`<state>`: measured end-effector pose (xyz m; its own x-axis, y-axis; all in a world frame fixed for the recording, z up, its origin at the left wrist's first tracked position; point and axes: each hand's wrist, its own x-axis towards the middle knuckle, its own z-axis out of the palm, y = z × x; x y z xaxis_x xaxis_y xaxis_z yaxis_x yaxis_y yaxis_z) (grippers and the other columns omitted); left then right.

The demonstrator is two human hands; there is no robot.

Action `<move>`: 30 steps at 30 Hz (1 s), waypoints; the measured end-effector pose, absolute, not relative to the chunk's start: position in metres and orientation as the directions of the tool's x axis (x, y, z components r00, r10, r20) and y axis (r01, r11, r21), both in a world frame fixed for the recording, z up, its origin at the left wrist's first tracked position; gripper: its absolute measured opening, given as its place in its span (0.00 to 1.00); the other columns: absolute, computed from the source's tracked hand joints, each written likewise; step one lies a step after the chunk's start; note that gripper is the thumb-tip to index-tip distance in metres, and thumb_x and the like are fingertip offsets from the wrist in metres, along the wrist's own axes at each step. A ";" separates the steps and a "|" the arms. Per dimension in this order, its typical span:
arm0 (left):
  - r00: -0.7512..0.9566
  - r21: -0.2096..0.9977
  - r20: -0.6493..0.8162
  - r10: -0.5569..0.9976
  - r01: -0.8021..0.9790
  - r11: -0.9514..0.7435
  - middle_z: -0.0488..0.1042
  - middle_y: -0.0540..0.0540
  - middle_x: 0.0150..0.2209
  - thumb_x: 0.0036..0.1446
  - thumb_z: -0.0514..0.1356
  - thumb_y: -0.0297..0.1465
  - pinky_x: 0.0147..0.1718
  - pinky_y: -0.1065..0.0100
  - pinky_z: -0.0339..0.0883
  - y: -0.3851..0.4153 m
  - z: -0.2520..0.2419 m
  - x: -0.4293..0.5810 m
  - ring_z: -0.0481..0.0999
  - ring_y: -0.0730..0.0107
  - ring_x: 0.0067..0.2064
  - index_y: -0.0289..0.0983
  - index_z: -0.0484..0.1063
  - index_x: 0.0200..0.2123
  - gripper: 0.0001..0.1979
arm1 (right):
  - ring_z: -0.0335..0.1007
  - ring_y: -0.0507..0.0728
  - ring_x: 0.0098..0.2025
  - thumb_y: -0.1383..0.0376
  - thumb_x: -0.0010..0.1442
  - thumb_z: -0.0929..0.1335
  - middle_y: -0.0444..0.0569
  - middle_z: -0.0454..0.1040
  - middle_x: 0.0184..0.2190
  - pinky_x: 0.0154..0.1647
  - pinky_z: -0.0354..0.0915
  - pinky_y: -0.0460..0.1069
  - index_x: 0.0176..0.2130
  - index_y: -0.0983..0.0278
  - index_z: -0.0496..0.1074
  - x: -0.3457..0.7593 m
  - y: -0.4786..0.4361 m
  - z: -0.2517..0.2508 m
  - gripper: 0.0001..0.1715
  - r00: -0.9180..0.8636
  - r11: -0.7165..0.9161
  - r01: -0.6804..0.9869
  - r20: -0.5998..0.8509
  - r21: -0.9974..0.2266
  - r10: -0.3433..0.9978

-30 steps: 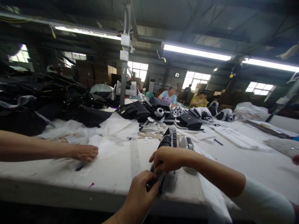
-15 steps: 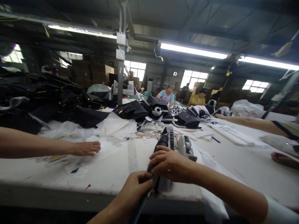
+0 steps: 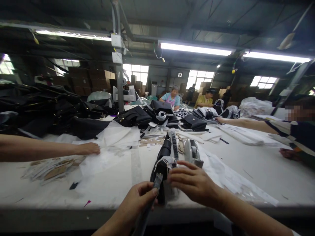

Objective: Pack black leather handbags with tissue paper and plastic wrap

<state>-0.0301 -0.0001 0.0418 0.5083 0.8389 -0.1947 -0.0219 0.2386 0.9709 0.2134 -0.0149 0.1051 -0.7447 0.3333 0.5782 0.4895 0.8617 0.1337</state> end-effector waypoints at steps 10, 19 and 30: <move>0.189 0.908 0.189 0.964 0.340 -0.245 0.71 0.39 0.53 0.55 0.61 0.49 0.50 0.56 0.67 0.003 0.038 -0.020 0.70 0.52 0.56 0.40 0.66 0.54 0.28 | 0.65 0.61 0.61 0.64 0.67 0.62 0.54 0.70 0.58 0.64 0.59 0.60 0.59 0.61 0.68 0.255 0.040 0.081 0.23 0.061 0.362 0.757 0.610 -0.544 0.790; 0.094 0.831 0.243 0.965 0.494 -0.257 0.60 0.38 0.66 0.54 0.63 0.43 0.60 0.49 0.58 0.004 0.041 0.022 0.62 0.48 0.65 0.45 0.39 0.70 0.48 | 0.58 0.62 0.65 0.56 0.69 0.60 0.57 0.65 0.63 0.65 0.54 0.59 0.66 0.63 0.58 0.258 0.162 0.078 0.30 0.052 0.234 0.652 0.350 -0.721 0.935; 0.323 0.806 0.272 0.906 0.438 -0.398 0.64 0.46 0.64 0.49 0.67 0.40 0.65 0.49 0.48 0.099 0.060 -0.085 0.58 0.48 0.67 0.43 0.64 0.62 0.37 | 0.74 0.57 0.45 0.58 0.62 0.70 0.52 0.77 0.44 0.47 0.68 0.54 0.46 0.67 0.72 0.294 0.189 0.082 0.17 -0.128 0.312 0.580 0.294 -0.752 0.947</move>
<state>-0.0847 0.0989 0.0598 0.3235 0.9062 0.2723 0.4376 -0.3984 0.8061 0.2943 0.1891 0.0824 -0.1285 0.9470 0.2943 0.5800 0.3125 -0.7523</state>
